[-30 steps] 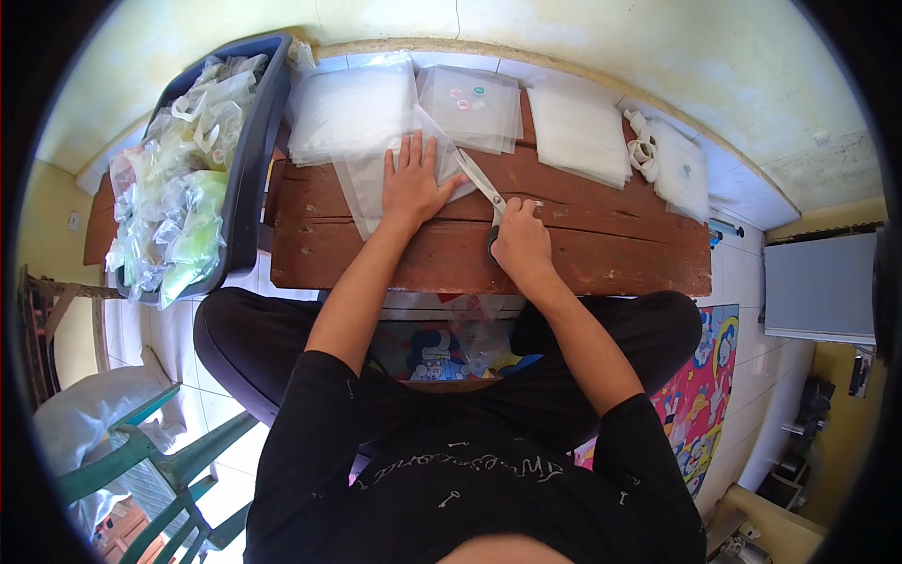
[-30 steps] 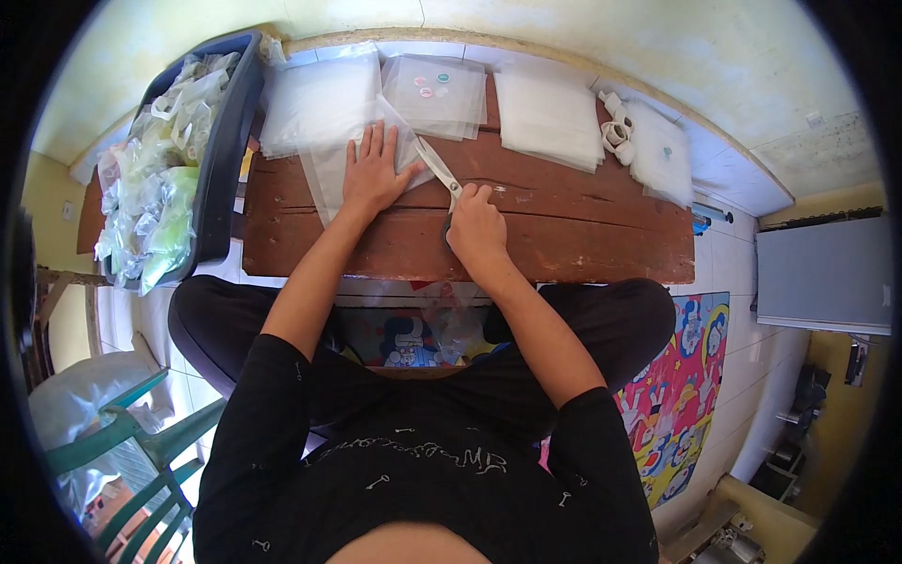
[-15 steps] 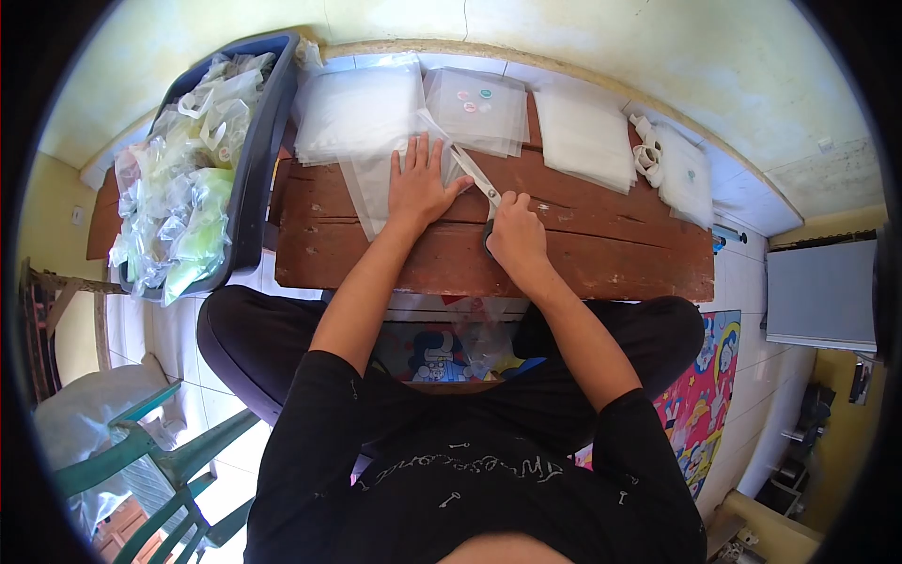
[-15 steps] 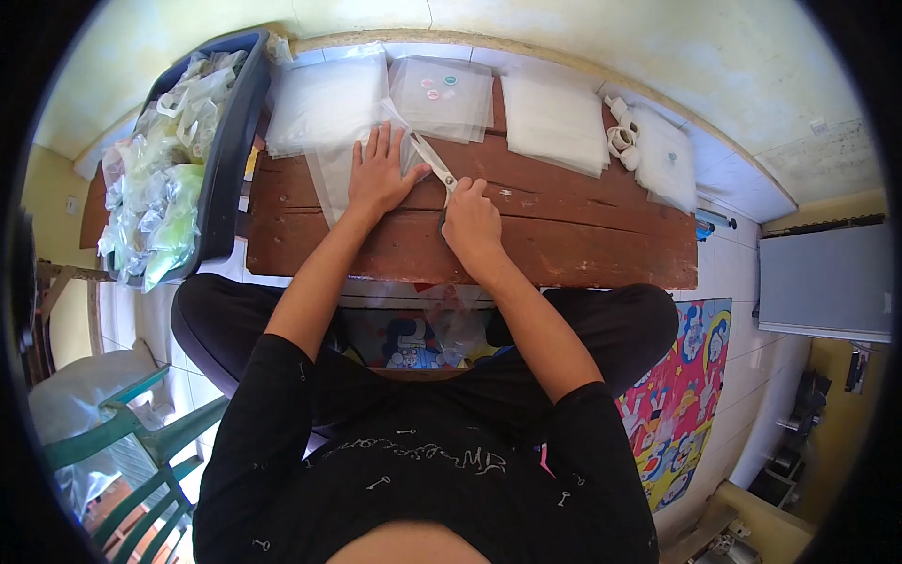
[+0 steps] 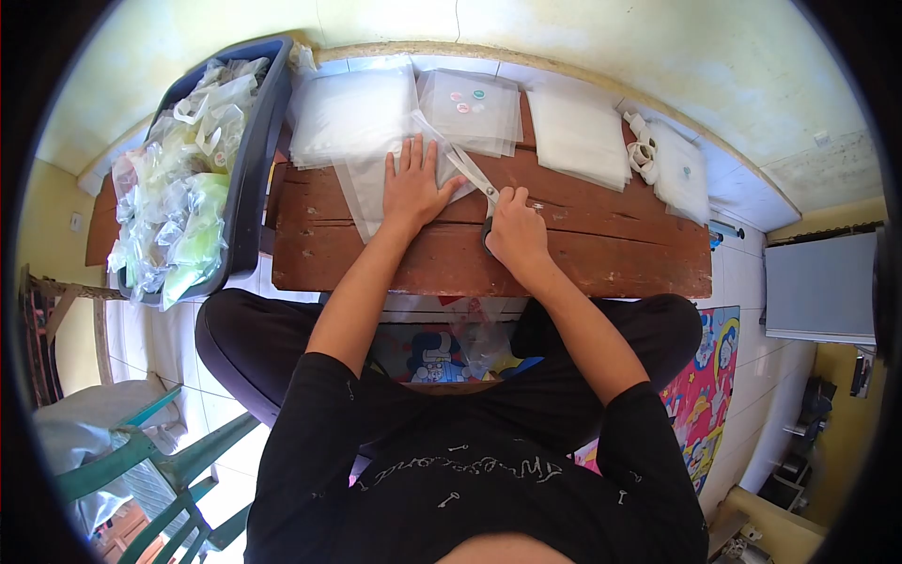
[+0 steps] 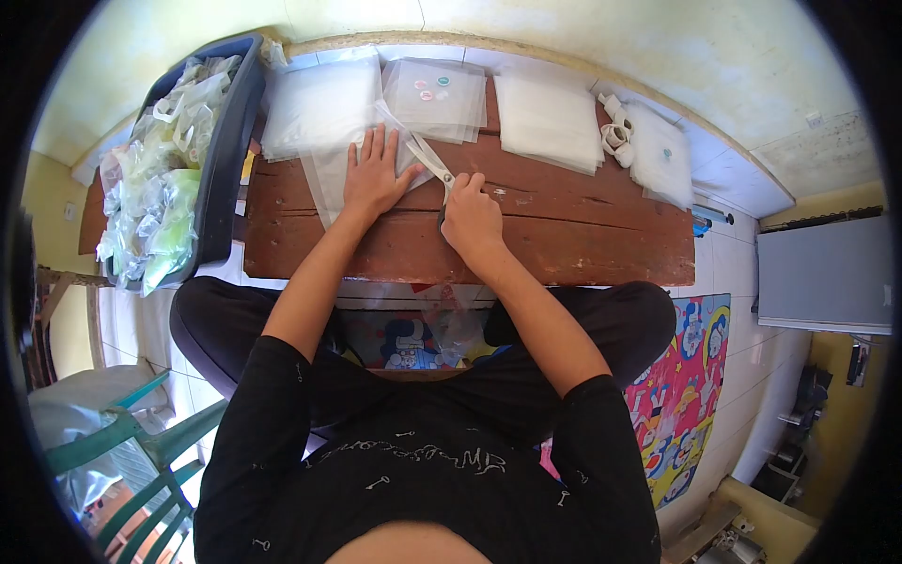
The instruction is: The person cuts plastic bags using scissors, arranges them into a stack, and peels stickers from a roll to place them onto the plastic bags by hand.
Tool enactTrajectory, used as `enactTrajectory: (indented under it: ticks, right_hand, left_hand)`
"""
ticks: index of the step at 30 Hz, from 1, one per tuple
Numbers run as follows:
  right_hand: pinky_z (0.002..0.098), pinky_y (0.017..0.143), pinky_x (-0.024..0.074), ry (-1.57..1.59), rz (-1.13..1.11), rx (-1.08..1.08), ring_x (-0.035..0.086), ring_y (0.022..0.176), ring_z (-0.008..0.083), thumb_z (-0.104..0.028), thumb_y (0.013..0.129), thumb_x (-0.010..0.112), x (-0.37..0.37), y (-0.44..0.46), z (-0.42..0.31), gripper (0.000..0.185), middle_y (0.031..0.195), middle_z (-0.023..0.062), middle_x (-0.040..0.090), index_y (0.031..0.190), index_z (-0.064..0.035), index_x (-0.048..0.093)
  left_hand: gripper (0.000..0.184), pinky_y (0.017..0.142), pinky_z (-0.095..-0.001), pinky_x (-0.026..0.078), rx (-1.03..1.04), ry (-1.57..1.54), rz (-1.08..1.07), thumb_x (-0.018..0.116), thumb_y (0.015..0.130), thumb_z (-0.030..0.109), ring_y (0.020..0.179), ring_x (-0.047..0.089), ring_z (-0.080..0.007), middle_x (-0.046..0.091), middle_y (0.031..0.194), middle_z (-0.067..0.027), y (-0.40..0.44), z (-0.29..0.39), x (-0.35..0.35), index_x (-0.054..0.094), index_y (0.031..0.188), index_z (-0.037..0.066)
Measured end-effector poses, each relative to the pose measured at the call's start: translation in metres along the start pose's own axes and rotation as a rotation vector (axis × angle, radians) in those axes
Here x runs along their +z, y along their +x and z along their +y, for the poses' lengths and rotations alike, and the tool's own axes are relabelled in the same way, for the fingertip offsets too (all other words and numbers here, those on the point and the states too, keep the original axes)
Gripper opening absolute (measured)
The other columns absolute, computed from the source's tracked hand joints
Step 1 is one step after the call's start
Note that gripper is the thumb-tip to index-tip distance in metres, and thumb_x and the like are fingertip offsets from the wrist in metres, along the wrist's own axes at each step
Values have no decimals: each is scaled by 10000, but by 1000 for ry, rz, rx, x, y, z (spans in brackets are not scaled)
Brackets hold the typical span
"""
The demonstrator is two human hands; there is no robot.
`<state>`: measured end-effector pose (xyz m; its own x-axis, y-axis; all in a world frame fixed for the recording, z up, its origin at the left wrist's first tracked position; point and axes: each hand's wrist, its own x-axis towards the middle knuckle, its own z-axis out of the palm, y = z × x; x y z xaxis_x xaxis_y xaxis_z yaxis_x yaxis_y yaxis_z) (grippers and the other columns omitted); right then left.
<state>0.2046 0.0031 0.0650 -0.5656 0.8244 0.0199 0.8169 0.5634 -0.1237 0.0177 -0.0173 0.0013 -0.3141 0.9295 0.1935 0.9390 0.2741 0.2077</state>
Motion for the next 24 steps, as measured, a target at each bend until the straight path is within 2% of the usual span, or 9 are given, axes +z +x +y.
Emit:
enactTrajectory:
  ticks: [12,24]
  right_hand:
    - [379,571,585,-59,49,-109,694,701,334,-69,798,606,5,20,5,228,949,178,523,950,14,457]
    - [400,598,583,-46,38,-43,688,727,362,-51,797,604,3,4,12,216,942,192,529,946,14,462]
  left_hand:
    - [918,1173,-487,95,-5,11,17,338,887,720,1464,158,-295,218,1569,-153,0,0,0,273,1491,32]
    - [905,1173,-494,89,-1,-1,12,339,883,723,1464,152,-305,215,1569,-157,-1,1,0,264,1500,65]
